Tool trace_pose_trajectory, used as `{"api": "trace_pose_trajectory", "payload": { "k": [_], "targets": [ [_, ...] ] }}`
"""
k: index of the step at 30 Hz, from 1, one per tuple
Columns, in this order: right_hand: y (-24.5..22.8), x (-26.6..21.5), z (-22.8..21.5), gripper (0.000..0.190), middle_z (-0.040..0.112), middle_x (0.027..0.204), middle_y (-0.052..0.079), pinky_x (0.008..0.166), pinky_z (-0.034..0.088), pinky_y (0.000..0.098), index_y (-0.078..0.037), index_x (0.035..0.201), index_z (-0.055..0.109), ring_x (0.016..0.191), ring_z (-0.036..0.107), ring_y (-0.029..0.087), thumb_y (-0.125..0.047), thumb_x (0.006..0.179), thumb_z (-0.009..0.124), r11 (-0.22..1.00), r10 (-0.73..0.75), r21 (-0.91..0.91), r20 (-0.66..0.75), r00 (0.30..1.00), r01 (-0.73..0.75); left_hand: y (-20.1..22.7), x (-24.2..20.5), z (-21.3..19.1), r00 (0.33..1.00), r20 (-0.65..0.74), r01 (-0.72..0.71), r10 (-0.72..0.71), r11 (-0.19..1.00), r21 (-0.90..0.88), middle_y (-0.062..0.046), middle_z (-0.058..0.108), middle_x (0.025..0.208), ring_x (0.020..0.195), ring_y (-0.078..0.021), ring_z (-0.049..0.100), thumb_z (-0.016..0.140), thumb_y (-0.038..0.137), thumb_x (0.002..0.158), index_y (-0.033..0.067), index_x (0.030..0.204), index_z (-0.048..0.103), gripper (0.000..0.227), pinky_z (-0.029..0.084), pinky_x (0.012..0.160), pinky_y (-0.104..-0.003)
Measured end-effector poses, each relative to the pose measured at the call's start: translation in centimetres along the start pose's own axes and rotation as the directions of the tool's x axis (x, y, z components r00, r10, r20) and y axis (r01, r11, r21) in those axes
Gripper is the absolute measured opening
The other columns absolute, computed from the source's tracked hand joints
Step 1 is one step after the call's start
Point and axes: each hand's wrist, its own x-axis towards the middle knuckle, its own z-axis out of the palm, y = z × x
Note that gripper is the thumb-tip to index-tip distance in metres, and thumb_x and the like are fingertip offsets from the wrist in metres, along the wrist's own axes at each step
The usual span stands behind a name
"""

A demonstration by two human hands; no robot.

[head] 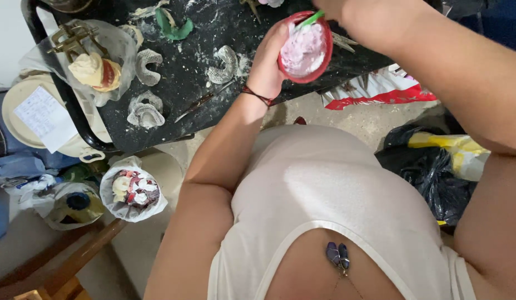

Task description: The person pours a white powder from a bag into a red bowl and mixes it with a green spatula. They then apply the resulting pink mixture onto a U-shaped dental mold using the spatula and their fingers.

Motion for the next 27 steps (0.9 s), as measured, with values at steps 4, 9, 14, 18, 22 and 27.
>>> {"api": "trace_pose_trajectory", "payload": {
  "k": [4, 9, 14, 18, 22, 27],
  "targets": [
    [-3.7, 0.4, -0.4, 0.022, 0.066, 0.074, 0.004, 0.052, 0.051, 0.0391, -0.014, 0.11, 0.066, 0.063, 0.064, 0.026, -0.035, 0.113, 0.06, 0.863, 0.301, 0.171, 0.582, 0.756, -0.475, -1.0, 0.4, -0.9, 0.885, -0.462, 0.054, -0.053, 0.998, -0.011, -0.013, 0.079, 0.104, 0.097, -0.0353, 0.077, 0.083, 0.037, 0.08, 0.0093, 0.117, 0.069, 0.048, 0.068, 0.075, -0.046],
    [-9.3, 4.0, -4.0, 0.041, 0.066, 0.085, 0.011, 0.062, 0.061, 0.0434, -0.008, 0.113, 0.065, 0.071, 0.066, 0.028, -0.041, 0.12, 0.042, 0.349, 0.261, 0.145, 0.934, 0.245, -0.926, -2.6, 0.4, -1.7, 0.769, -0.635, -0.084, 0.068, 0.996, 0.005, -0.01, 0.072, 0.11, 0.098, -0.0277, 0.071, 0.082, 0.038, 0.08, 0.0104, 0.125, 0.063, 0.056, 0.059, 0.076, -0.041],
    [-7.9, 4.6, -4.6, 0.036, 0.052, 0.066, 0.003, 0.048, 0.033, 0.0335, -0.014, 0.106, 0.078, 0.05, 0.036, 0.015, -0.039, 0.113, 0.053, -0.104, 0.14, 0.238, 0.965, 0.222, -0.966, -5.4, -0.4, -3.6, 0.887, -0.412, -0.232, 0.208, 0.973, -0.008, -0.019, 0.068, 0.132, 0.121, -0.036, 0.066, 0.08, 0.038, 0.097, 0.007, 0.148, 0.055, 0.065, 0.06, 0.099, -0.053],
    [-7.2, 0.2, 2.4, 0.033, 0.075, 0.086, 0.019, 0.067, 0.049, 0.0561, -0.012, 0.11, 0.08, 0.08, 0.069, 0.045, -0.041, 0.106, 0.063, 0.365, 0.454, 0.437, 0.688, 0.567, -0.822, -3.6, -0.9, -1.5, 0.928, -0.359, -0.146, 0.101, 0.984, -0.1, -0.02, 0.071, 0.128, 0.118, -0.0366, 0.069, 0.078, 0.04, 0.098, 0.0059, 0.143, 0.058, 0.06, 0.061, 0.096, -0.053],
    [-8.1, -1.7, 0.6, 0.034, 0.054, 0.085, 0.0, 0.059, 0.048, 0.0332, -0.023, 0.138, 0.077, 0.075, 0.057, 0.022, -0.032, 0.107, 0.086, 0.906, 0.416, 0.137, -0.129, 0.9, -0.399, -0.7, -1.2, 0.0, 0.958, -0.219, -0.218, 0.184, 0.966, -0.141, -0.02, 0.074, 0.121, 0.114, -0.0352, 0.07, 0.067, 0.046, 0.105, 0.0003, 0.13, 0.067, 0.052, 0.057, 0.098, -0.05],
    [-13.9, -2.0, 0.7, 0.073, 0.055, 0.084, 0.005, 0.044, 0.051, 0.036, -0.001, 0.159, 0.05, 0.066, 0.059, 0.022, -0.013, 0.089, 0.068, 0.916, 0.301, 0.206, 0.216, 0.929, -0.344, -1.0, -1.0, -0.9, 0.811, -0.578, -0.072, 0.089, 0.996, 0.051, -0.017, 0.072, 0.119, 0.112, -0.0348, 0.069, 0.078, 0.045, 0.078, 0.0039, 0.136, 0.062, 0.073, 0.062, 0.088, -0.046]
  ]
}}
